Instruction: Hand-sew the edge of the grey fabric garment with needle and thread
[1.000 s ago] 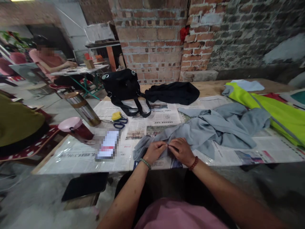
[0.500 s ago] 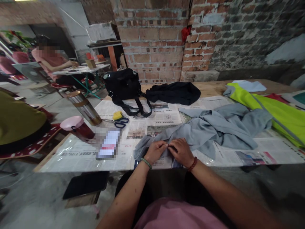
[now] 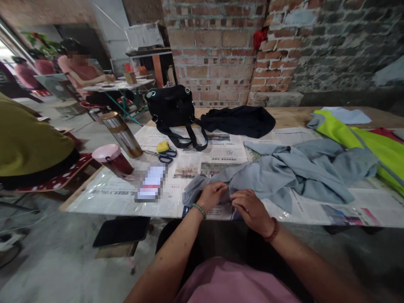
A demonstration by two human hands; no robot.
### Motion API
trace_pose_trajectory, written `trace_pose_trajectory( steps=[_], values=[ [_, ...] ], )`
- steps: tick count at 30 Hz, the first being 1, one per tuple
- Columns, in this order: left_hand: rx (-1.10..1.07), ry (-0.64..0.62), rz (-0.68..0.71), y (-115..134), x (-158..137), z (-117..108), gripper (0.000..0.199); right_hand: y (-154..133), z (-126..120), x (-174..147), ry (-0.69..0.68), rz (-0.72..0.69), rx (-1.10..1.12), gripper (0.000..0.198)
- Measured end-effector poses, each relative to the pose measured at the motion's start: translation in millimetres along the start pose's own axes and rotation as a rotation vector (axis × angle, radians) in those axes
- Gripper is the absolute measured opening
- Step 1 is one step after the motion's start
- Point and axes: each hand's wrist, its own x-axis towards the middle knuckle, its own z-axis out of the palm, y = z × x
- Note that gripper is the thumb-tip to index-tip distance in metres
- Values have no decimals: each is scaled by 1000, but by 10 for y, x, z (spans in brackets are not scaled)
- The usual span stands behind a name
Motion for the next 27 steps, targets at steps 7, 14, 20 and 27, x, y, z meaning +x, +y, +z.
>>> trace_pose_trajectory(
  steps=[7,14,20,27],
  values=[
    [-9,-16,-41,72,-14,-7,24,-43,-233,213,51,799,1005,17],
    [17,-22,-23,29,1,-17,26,384,-478,959,120,845,1052,27],
    [3,-31,-41,26,3,-19,27,704,-530,1259,232,651,632,20],
    [-13,-3,-72,51,7,-13,28,929,-697,1497,341,497,388,15]
  ],
)
